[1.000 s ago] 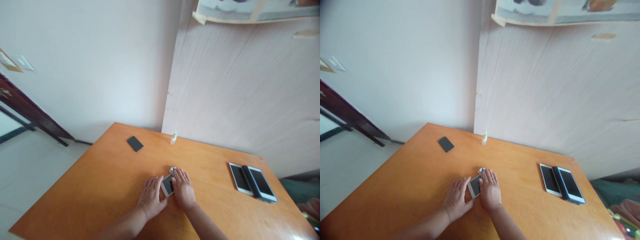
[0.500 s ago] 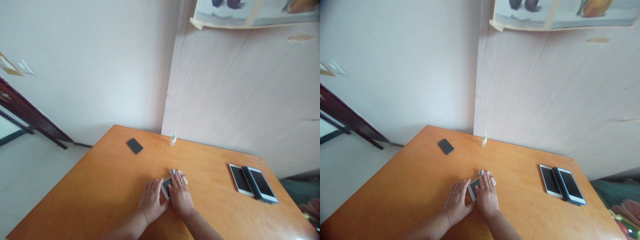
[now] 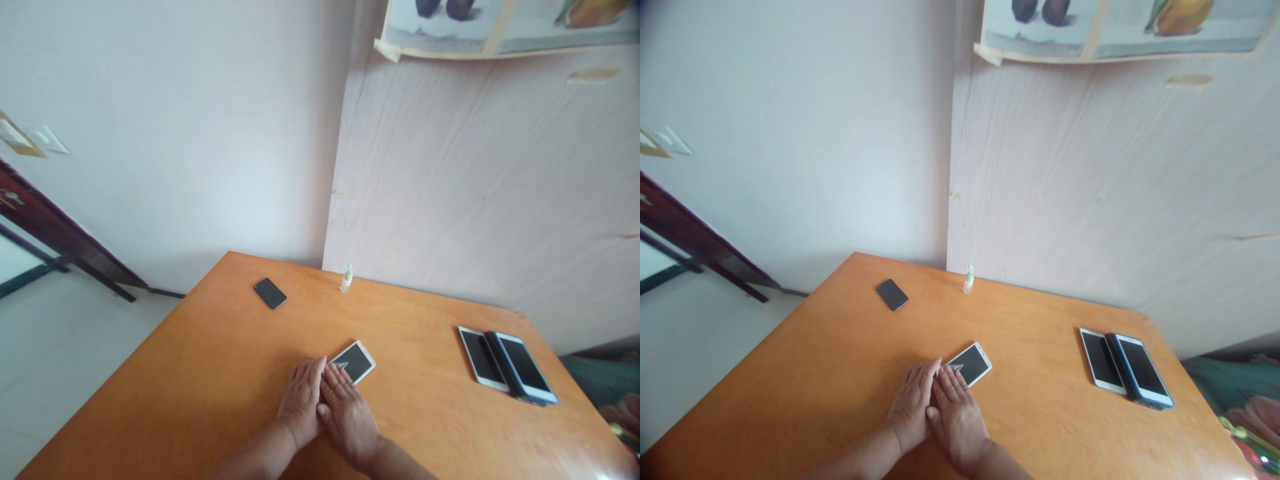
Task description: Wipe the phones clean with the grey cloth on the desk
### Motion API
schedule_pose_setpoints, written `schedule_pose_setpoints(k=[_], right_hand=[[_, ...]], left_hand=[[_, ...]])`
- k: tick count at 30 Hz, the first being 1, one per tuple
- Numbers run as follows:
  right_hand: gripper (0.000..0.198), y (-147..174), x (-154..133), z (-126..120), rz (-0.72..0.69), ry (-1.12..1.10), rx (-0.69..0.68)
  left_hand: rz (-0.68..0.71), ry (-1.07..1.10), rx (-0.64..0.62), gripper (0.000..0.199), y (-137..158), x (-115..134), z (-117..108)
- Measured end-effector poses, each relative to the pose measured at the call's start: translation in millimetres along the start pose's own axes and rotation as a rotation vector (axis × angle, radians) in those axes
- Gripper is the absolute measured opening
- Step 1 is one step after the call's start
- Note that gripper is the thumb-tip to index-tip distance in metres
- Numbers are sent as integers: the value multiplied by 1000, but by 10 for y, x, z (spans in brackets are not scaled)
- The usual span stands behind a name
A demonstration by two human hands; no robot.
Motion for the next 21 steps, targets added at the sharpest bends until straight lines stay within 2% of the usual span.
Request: schedule_pose_setpoints(k=[2, 6, 8, 11, 13, 15, 18, 19, 21], right_hand=[[48, 15, 128, -35, 43, 25, -4], [46, 81, 595, -193, 318, 130, 83], [48, 117, 501, -164, 292, 131, 96], [53, 200, 94, -24, 73, 78, 42], [53, 285, -11, 5, -7, 64, 7], [49, 353, 145, -71, 63, 93, 26], [47, 451, 463, -241, 283, 170, 124], [47, 473, 467, -250, 305, 182, 136], [49, 484, 288, -182, 228, 174, 115]], left_hand=[[-8, -8, 5, 76, -4, 1, -5], [-11, -38, 16, 79, -12, 19, -17], [-12, -44, 21, 78, -7, 6, -15], [2, -40, 13, 75, 4, -14, 3], [10, -41, 9, 76, 4, -11, 6], [10, -50, 22, 76, -5, 5, -16], [6, -65, 30, 74, -20, 38, -42], [6, -70, 26, 74, -23, 43, -42], [2, -78, 23, 73, -24, 38, -42]])
Point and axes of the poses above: each hand's wrist, its own y-axis away from the middle knuckle, its own z-axis out of the palm, x = y × z, the point moved 9 cm from there along -y, towards the middle knuckle, and after that the axes turned 8 degrees about -z, right-handed, at the moved point
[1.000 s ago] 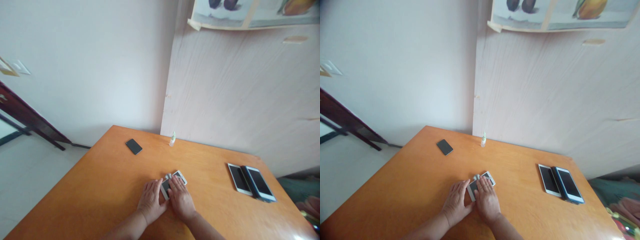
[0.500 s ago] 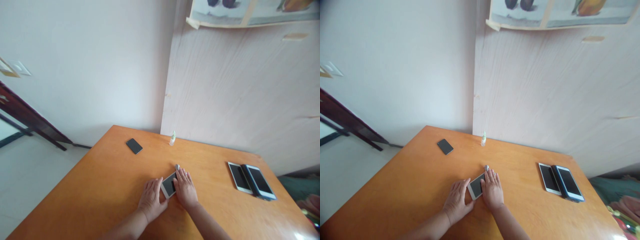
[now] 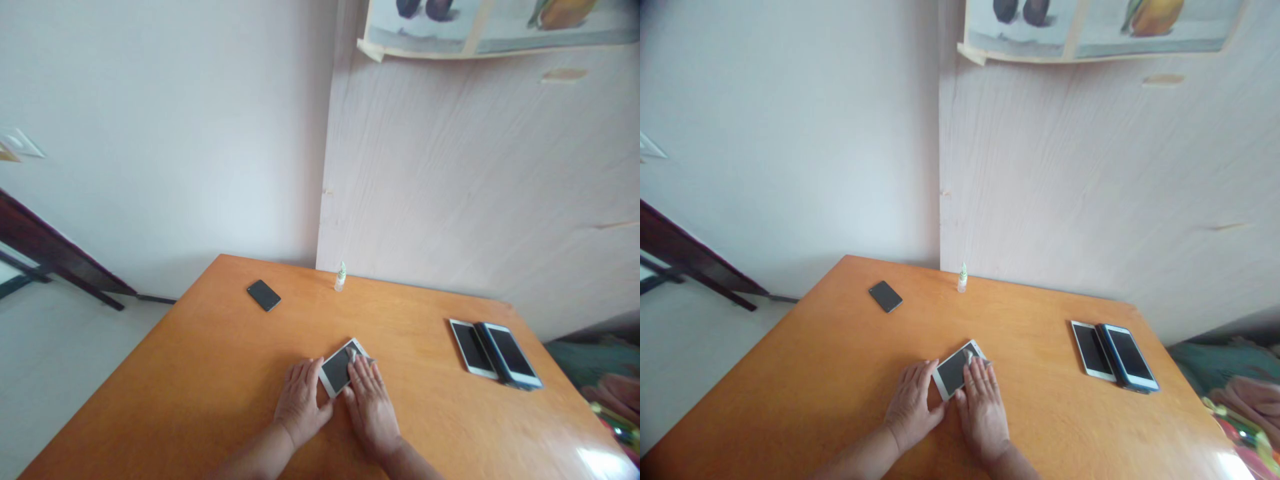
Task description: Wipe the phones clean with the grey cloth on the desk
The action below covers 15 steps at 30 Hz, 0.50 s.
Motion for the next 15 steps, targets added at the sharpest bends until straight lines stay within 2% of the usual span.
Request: schedule_pose_setpoints(k=[2, 4, 6, 8, 10, 12, 15], right_hand=[[54, 80, -283, 43, -161, -40, -31], [55, 126, -409, 53, -255, -67, -62], [50, 83, -272, 31, -198, -55, -82], [45, -4, -15, -21, -45, -12, -69], [45, -67, 109, -64, 67, 10, -38], [46, -103, -43, -38, 23, -28, -46], [46, -132, -448, 52, -173, -129, -118]], left_hand=[[1, -3, 6, 71, 2, -9, -4], [9, -1, 11, 71, 1, -7, -12], [20, -2, 12, 72, -3, 8, -21], [22, -4, 14, 73, -8, 17, -28], [20, -1, 9, 73, -6, 6, -18], [17, 8, -1, 72, 6, -23, 10], [15, 26, -13, 70, 26, -68, 49]])
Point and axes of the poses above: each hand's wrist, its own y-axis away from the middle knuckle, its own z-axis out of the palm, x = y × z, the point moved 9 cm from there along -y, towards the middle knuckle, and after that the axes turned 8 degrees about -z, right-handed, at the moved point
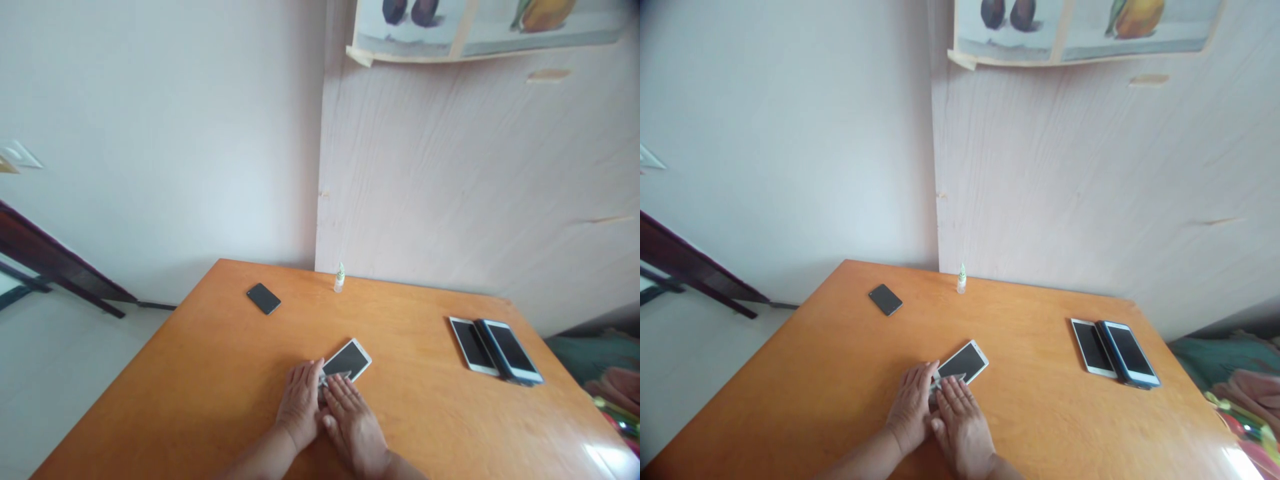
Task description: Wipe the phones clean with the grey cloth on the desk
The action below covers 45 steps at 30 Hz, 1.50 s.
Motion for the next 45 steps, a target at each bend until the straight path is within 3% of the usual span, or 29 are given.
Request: schedule_pose_setpoints(k=[3, 7, 9, 15, 21, 26, 31, 36, 40, 45], right_hand=[[43, -134, 65, 2, 1, -16, -36], [41, -289, 615, -125, 257, 95, 28], [42, -295, 669, -123, 326, 133, 68], [44, -240, 121, 63, 63, 23, 44], [40, -222, 702, -135, 255, 54, 100], [30, -186, 642, -184, 236, -124, 180], [30, -91, 918, -319, 524, -392, 251], [27, -4, 1185, -362, 678, -172, 202], [28, -84, 917, -180, 528, -104, 117], [23, -253, 569, 4, 293, -34, -95]], left_hand=[[-7, 9, 12, 69, -4, -3, -12], [-21, -2, 9, 75, -27, 37, -38], [-28, -11, 6, 75, -28, 41, -39], [-7, 3, 27, 68, -17, 49, -57], [-6, -32, 37, 73, -39, 82, -93], [-8, -18, 4, 72, -34, 62, -56], [-29, -5, -29, 73, -31, 35, -23], [-22, -19, -18, 73, -28, 45, -36], [-10, -31, 1, 72, -31, 63, -57], [-7, -31, -7, 69, -42, 72, -60]])
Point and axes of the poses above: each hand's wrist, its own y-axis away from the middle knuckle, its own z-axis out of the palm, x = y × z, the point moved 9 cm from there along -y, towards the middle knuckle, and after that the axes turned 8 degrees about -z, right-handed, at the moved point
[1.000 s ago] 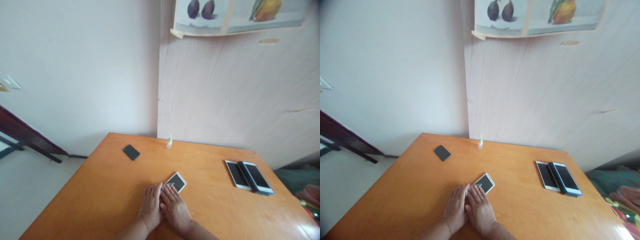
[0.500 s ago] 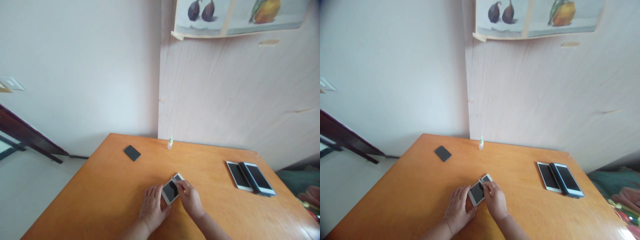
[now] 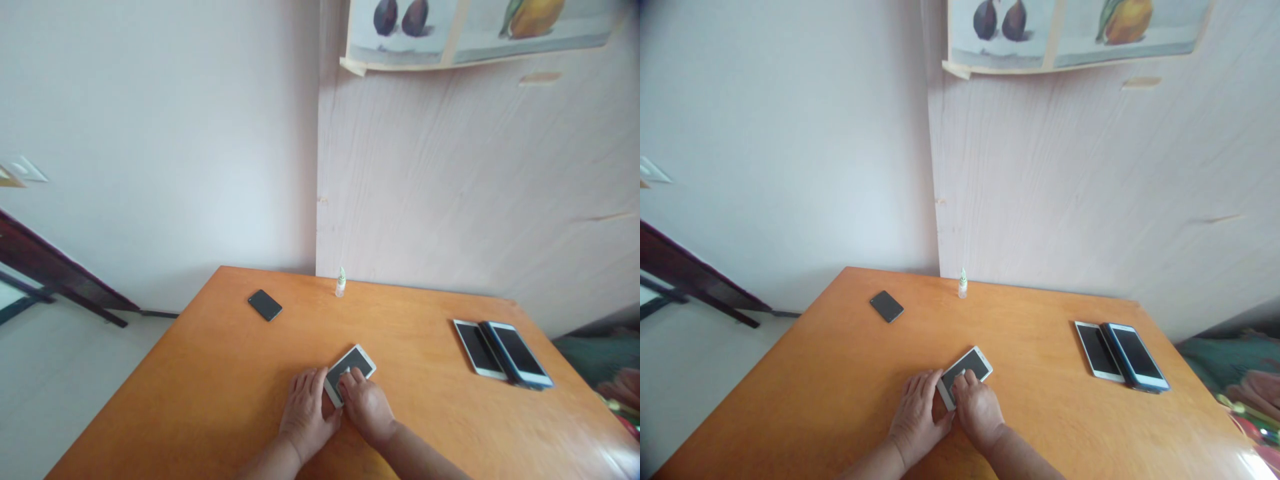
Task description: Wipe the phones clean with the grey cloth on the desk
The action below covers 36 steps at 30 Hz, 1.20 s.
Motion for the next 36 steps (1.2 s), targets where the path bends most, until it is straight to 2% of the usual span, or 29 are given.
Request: schedule_pose_setpoints(k=[2, 5, 7, 11, 13, 15, 17, 19, 21, 24, 25, 26, 30, 32, 34, 36], right_hand=[[22, -72, 115, -95, 21, 65, -12], [23, -141, 398, -298, 207, 158, 50], [22, -137, 350, -298, 232, 182, 58], [10, -69, -249, -43, -57, 101, -7], [10, -73, -343, -6, -125, 83, -31], [12, -161, -130, -92, -21, 112, -16], [16, -248, 200, -226, 175, 155, 25], [20, -291, 332, -275, 269, 180, 45], [18, -292, 184, -191, 209, 167, 30], [11, -243, -259, 14, -48, 107, -30], [11, -236, -314, 39, -86, 100, -42], [11, -248, -277, 26, -67, 106, -42], [19, -357, 305, -232, 261, 201, 30], [20, -359, 394, -277, 316, 221, 47], [17, -310, 245, -196, 252, 207, 30], [14, -233, -27, -60, 92, 169, -8]], left_hand=[[4, 9, -3, 70, -1, 5, -1], [2, 17, 0, 72, 0, 6, -8], [1, 22, 1, 72, 2, 4, -6], [0, 41, 6, 70, 7, -1, 0], [-1, 46, 8, 71, 8, -1, 3], [-10, 40, 3, 73, 7, -6, 10], [-24, 29, 0, 75, 5, -15, 13], [-27, 27, -2, 77, 4, -19, 14], [-24, 40, -3, 78, 4, -19, 15], [-10, 67, 6, 78, 5, -10, 5], [-12, 69, 8, 78, 5, -13, 4], [-17, 68, 4, 78, 5, -19, 8], [-46, 42, -26, 79, 11, -50, 43], [-45, 41, -27, 81, 16, -55, 52], [-38, 52, -22, 81, 19, -55, 56], [-26, 64, -11, 79, 21, -47, 53]])
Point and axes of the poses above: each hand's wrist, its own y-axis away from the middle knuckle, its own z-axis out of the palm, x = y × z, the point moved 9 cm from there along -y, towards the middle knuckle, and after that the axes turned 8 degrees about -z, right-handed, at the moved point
